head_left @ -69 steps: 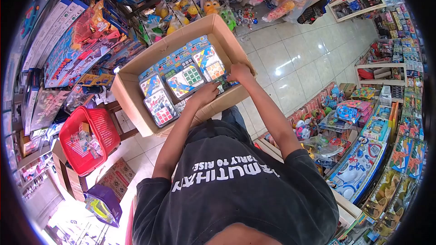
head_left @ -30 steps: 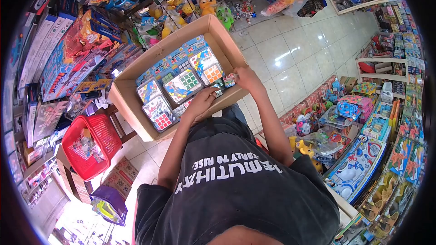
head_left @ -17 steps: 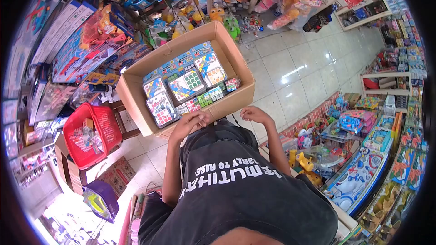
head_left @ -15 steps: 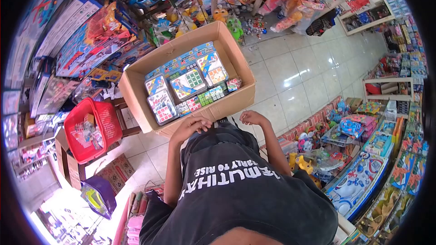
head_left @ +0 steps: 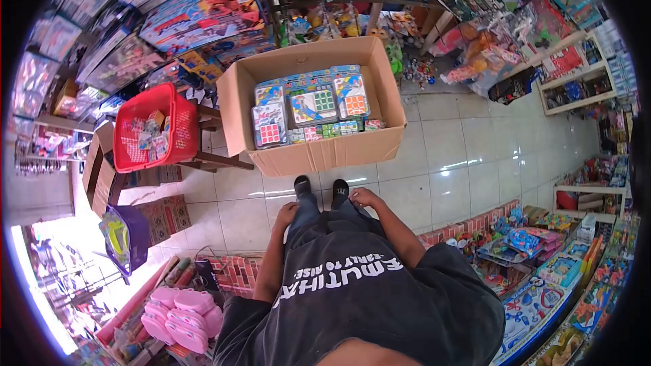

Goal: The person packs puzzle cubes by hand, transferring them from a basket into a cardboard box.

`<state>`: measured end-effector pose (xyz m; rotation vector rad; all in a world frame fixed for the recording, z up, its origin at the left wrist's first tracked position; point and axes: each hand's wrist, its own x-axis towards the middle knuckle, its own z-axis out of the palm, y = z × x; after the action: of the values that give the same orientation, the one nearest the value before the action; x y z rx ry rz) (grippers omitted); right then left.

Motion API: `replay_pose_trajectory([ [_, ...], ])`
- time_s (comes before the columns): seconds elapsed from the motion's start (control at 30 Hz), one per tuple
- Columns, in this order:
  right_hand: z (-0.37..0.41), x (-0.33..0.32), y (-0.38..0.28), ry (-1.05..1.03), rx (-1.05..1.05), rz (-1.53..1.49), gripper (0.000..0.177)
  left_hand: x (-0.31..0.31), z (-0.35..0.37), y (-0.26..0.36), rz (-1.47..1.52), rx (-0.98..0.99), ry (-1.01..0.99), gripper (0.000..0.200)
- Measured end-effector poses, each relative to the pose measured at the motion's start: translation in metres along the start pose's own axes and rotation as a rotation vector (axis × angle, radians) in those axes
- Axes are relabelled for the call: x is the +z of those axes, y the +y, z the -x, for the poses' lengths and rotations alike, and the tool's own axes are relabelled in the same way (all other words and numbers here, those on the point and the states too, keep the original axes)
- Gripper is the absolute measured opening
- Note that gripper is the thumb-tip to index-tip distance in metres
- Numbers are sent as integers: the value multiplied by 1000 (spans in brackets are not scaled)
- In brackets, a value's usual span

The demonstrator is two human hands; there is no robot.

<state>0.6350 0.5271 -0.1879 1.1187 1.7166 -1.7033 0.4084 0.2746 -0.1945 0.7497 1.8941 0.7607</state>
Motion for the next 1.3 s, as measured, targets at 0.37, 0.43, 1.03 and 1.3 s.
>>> replay_pose_trajectory([
  [0.37,-11,37,-4,74,145,8,17,-26,40,-89,353,-269,170,31],
  [0.43,-22,57,-18,120,183,43,18,-60,52,-79,445,-300,31,33],
  [1.03,-110,270,-216,-47,-485,323,20,-203,163,-167,520,-230,287,34],
  [1.3,-74,293,-396,-296,-543,169,22,-303,145,-88,504,81,578,26],
])
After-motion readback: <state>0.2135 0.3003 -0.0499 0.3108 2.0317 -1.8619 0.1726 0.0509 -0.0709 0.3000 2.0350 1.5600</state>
